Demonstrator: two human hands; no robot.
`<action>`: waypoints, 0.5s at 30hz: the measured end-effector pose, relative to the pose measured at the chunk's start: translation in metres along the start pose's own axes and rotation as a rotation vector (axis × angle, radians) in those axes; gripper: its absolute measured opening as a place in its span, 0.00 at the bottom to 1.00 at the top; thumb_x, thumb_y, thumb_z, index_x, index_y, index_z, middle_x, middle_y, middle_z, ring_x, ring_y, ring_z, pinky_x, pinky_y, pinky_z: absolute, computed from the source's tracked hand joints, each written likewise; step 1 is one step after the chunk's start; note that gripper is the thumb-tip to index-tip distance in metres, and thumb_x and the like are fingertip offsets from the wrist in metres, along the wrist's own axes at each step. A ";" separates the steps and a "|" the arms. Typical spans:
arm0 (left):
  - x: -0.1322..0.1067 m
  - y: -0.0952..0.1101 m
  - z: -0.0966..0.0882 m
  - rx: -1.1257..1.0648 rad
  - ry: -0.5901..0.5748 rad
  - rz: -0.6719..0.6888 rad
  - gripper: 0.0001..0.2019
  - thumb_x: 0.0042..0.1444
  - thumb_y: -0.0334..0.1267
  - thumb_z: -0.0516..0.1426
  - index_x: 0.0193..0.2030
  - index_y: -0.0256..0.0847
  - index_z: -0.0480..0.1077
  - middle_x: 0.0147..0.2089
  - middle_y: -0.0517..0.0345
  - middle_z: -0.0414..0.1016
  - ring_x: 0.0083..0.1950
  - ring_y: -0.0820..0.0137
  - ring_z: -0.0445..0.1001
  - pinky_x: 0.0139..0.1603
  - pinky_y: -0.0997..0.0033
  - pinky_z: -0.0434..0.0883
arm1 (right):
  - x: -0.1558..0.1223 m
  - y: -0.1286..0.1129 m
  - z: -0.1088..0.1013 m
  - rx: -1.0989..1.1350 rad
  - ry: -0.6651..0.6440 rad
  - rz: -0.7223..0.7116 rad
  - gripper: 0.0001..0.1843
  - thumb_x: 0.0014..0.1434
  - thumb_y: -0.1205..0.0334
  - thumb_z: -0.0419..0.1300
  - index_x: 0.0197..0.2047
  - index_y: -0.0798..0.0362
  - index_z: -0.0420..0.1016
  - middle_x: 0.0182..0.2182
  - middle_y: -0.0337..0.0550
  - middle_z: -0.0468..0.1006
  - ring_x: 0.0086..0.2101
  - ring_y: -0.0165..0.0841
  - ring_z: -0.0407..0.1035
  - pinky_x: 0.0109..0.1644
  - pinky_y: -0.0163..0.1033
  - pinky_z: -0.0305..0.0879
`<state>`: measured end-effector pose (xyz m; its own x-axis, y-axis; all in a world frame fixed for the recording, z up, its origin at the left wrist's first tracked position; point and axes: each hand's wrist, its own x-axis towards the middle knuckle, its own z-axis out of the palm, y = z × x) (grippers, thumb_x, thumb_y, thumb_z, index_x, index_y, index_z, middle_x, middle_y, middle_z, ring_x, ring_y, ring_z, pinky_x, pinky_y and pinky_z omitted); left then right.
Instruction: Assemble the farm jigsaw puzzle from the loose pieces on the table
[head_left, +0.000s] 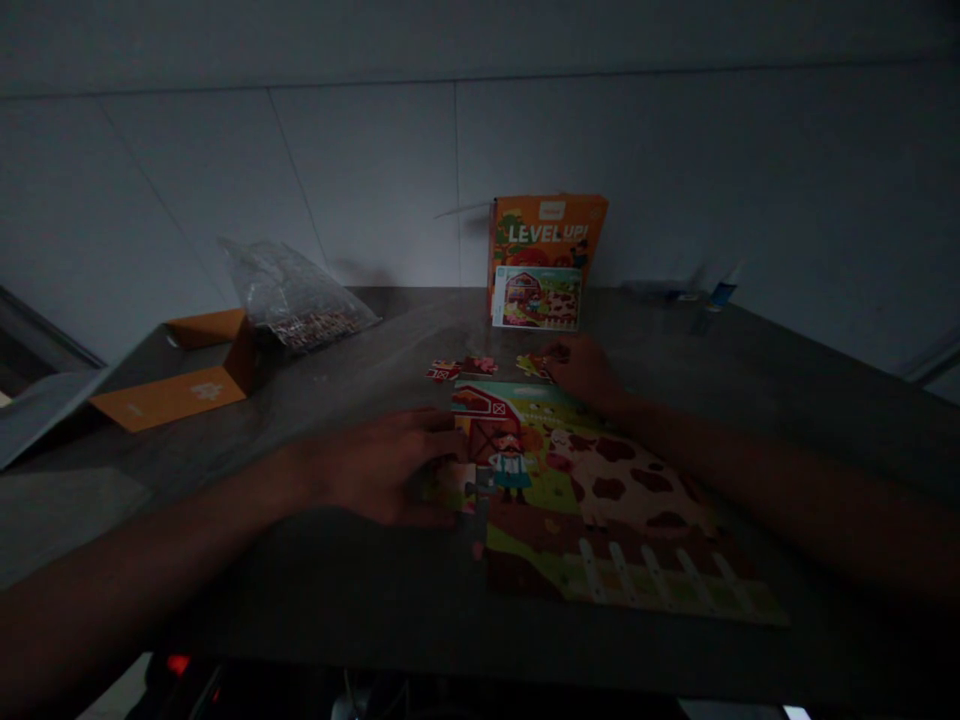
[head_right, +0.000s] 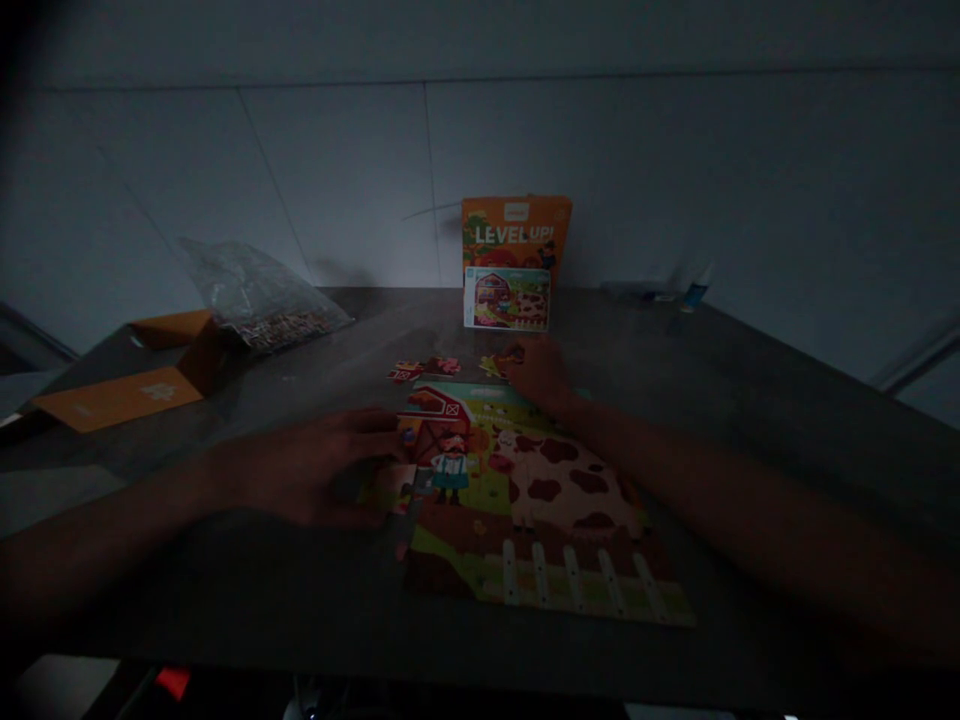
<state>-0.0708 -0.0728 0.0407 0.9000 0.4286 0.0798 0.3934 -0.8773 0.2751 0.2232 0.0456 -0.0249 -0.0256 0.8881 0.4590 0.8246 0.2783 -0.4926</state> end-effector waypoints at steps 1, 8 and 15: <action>0.000 0.000 0.000 -0.007 -0.001 0.002 0.24 0.54 0.45 0.64 0.57 0.43 0.67 0.61 0.50 0.69 0.60 0.57 0.69 0.61 0.59 0.68 | 0.000 0.001 0.000 -0.003 0.001 -0.002 0.06 0.52 0.67 0.62 0.33 0.55 0.81 0.34 0.51 0.81 0.37 0.37 0.73 0.42 0.40 0.66; 0.000 0.001 -0.002 -0.036 0.000 -0.001 0.23 0.51 0.41 0.65 0.54 0.42 0.69 0.58 0.50 0.71 0.56 0.58 0.72 0.58 0.62 0.70 | 0.006 0.013 0.003 -0.022 0.044 -0.010 0.04 0.53 0.63 0.62 0.32 0.49 0.79 0.36 0.52 0.81 0.39 0.40 0.75 0.43 0.45 0.70; -0.001 -0.001 0.002 -0.008 -0.008 -0.021 0.28 0.48 0.41 0.66 0.57 0.42 0.67 0.61 0.49 0.67 0.61 0.56 0.69 0.61 0.59 0.69 | 0.005 0.020 0.009 -0.075 0.070 0.010 0.10 0.56 0.55 0.62 0.40 0.47 0.79 0.40 0.51 0.81 0.40 0.43 0.77 0.42 0.50 0.72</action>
<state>-0.0720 -0.0730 0.0389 0.8929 0.4454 0.0660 0.4111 -0.8662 0.2840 0.2349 0.0593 -0.0389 0.0203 0.8622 0.5062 0.8644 0.2392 -0.4422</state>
